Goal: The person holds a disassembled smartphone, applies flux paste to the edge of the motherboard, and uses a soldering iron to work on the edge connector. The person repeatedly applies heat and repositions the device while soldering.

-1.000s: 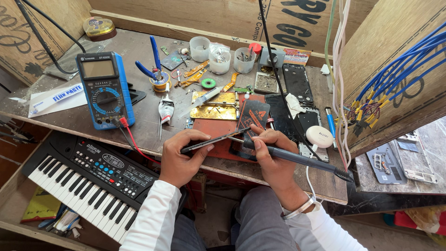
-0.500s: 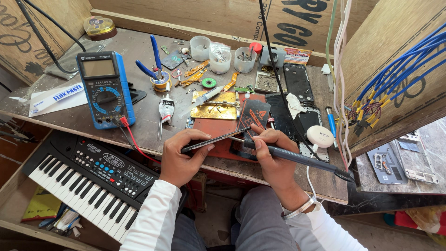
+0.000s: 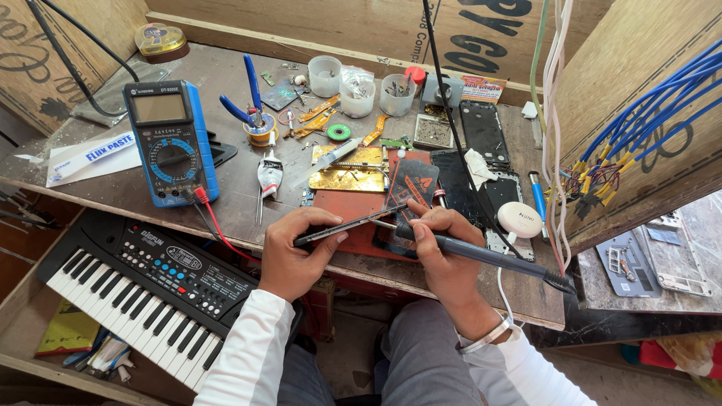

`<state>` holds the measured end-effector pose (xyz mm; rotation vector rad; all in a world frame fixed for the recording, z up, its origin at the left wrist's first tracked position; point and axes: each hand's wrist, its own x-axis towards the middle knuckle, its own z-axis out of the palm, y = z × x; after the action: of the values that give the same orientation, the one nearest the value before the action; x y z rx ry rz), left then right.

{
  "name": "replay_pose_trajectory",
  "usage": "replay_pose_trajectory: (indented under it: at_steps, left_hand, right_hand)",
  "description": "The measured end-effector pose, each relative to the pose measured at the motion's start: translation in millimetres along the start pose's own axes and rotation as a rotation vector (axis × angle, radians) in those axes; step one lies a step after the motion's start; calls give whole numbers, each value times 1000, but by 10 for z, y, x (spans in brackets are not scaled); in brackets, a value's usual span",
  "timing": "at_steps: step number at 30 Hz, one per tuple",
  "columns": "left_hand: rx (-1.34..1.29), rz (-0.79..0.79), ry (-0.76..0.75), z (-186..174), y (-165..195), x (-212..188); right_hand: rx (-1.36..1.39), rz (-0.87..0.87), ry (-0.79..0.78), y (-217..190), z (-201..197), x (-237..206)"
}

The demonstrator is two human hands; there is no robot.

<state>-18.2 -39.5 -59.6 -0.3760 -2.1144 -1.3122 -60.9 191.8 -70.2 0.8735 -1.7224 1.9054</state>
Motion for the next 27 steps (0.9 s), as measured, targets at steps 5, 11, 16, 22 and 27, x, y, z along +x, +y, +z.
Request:
replay_pose_trajectory:
  at_steps: [5, 11, 16, 22, 27]
  left_hand:
    - [-13, -4, 1, 0, 4, -12]
    - [-6, 5, 2, -4, 7, -8]
    - [-7, -1, 0, -6, 7, -8]
    - [-1, 8, 4, -9, 11, -29]
    - [-4, 0, 5, -10, 15, -30]
  right_hand:
    - [1, 1, 6, -4, 3, -7]
    - [-7, -1, 3, -8, 11, -7]
    - [-1, 0, 1, -4, 7, -7]
    - [1, -5, -3, -9, 7, -34]
    - [12, 0, -3, -13, 12, -29]
